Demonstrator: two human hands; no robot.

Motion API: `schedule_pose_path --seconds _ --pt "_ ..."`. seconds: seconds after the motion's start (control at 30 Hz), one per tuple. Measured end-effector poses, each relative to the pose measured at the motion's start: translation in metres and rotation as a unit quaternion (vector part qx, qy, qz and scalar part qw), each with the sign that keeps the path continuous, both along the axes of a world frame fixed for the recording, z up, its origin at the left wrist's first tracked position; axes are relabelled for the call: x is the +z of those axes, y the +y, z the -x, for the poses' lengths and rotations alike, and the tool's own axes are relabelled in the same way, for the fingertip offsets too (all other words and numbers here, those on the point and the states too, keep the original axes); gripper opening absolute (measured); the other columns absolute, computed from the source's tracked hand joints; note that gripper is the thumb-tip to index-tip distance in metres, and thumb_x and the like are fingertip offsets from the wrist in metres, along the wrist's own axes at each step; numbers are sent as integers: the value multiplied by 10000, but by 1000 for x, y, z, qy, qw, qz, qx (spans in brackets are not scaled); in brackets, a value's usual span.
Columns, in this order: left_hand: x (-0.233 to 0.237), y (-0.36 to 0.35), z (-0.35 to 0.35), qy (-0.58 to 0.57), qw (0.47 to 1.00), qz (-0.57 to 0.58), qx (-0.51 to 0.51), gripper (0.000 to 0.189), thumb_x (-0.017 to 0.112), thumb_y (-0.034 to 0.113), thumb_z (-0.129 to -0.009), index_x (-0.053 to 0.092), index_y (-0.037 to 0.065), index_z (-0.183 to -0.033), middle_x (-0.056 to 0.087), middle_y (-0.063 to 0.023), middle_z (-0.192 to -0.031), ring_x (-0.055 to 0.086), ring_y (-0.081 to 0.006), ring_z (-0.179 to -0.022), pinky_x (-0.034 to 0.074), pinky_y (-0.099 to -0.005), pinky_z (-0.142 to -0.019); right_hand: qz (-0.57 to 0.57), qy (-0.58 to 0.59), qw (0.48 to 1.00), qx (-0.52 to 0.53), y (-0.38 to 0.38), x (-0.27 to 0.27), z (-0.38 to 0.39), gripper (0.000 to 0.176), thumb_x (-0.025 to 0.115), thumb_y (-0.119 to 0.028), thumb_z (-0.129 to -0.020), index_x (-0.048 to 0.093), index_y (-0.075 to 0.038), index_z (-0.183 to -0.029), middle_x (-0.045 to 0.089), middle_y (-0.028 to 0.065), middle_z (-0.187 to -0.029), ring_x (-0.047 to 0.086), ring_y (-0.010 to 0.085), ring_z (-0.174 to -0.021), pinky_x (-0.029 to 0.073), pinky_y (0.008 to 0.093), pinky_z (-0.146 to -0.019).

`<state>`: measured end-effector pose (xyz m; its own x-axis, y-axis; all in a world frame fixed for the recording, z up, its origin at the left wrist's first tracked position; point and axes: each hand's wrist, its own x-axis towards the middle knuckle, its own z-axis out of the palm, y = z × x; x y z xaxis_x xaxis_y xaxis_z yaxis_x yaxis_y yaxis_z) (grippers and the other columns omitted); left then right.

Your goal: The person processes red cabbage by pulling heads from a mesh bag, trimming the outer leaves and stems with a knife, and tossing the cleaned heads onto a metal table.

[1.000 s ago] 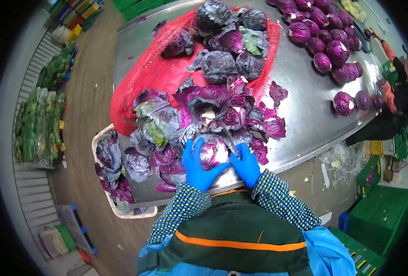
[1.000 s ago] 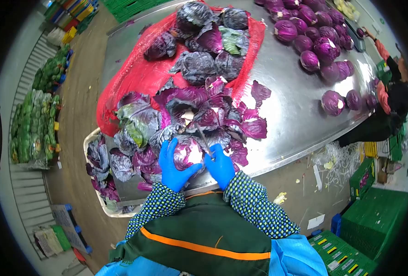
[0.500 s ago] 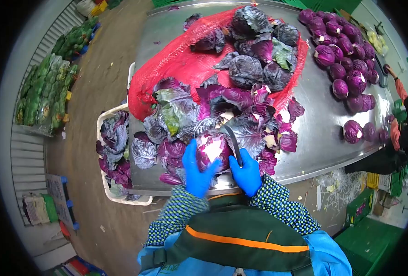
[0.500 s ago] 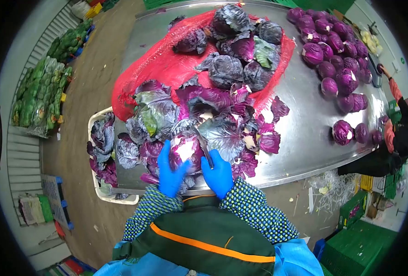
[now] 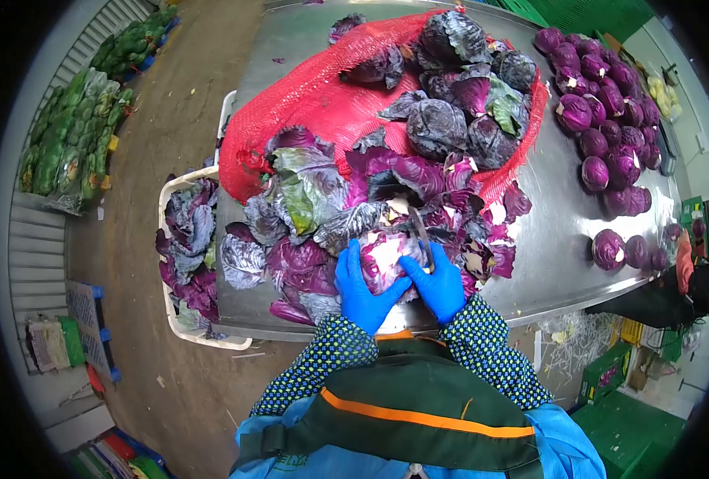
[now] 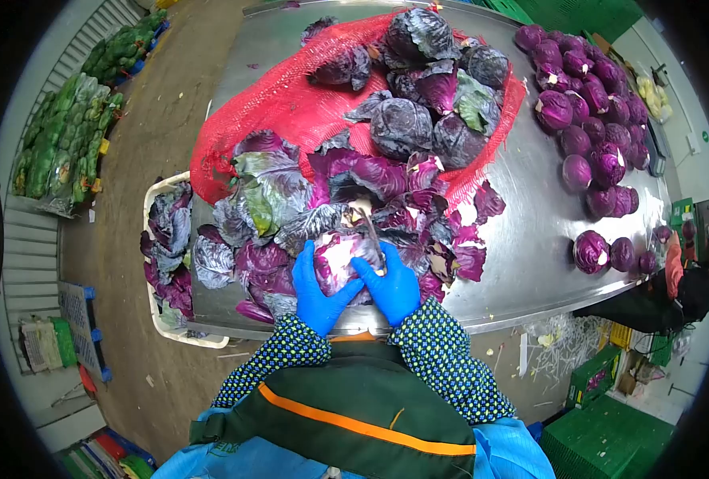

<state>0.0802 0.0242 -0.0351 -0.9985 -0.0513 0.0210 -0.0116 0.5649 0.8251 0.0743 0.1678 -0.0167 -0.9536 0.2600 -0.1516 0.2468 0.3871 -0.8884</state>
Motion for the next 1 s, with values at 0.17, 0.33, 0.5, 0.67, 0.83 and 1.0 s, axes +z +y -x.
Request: schedule_pose_path --seconds 0.17,0.33,0.5,0.67,0.83,1.0 --pt "13 7 7 -23 995 73 -64 921 799 350 -623 307 89 -1357 325 -203 -1287 339 -352 -1185 284 -445 -1013 -66 -41 993 -83 33 -35 -12 265 564 -253 -884 598 6 -928 618 126 -717 552 121 -624 434 303 -563" --pt "-8 -26 18 -25 978 -177 -107 804 739 215 -730 286 26 -1366 369 -163 -1342 381 -265 -1228 324 -367 -1011 20 -50 994 -94 2 -8 -38 161 586 -168 -860 552 -26 -793 528 8 -598 472 74 -542 370 262 -487" --pt "-18 -69 36 -317 855 -385 146 636 477 389 -908 244 46 -1389 545 -138 -1163 518 -239 -1085 453 -390 -836 20 68 997 0 -14 14 -64 129 642 -117 -794 575 -35 -867 531 65 -554 501 105 -473 386 286 -433" --pt "-2 -21 23 -64 994 68 -50 1123 798 452 -599 149 11 -1402 347 -249 -1311 383 -338 -1205 360 -399 -980 73 27 997 4 -6 63 -52 86 636 -78 -792 582 -19 -822 551 27 -609 485 58 -574 408 250 -521" --pt "-33 -28 54 -154 964 -169 -132 1013 826 373 -559 278 44 -1345 387 -221 -1248 378 -349 -1191 354 -416 -984 -43 198 976 -80 64 140 -11 162 577 -80 -835 515 -1 -962 532 63 -782 506 99 -657 431 267 -589" --pt "-9 -48 16 -58 960 -66 -265 1156 856 341 -504 162 -1 -1363 250 -213 -1318 291 -350 -1252 269 -436 -1045 88 55 989 -104 92 121 41 484 562 -254 -887 310 -42 -1240 433 60 -1040 436 118 -896 415 285 -766"
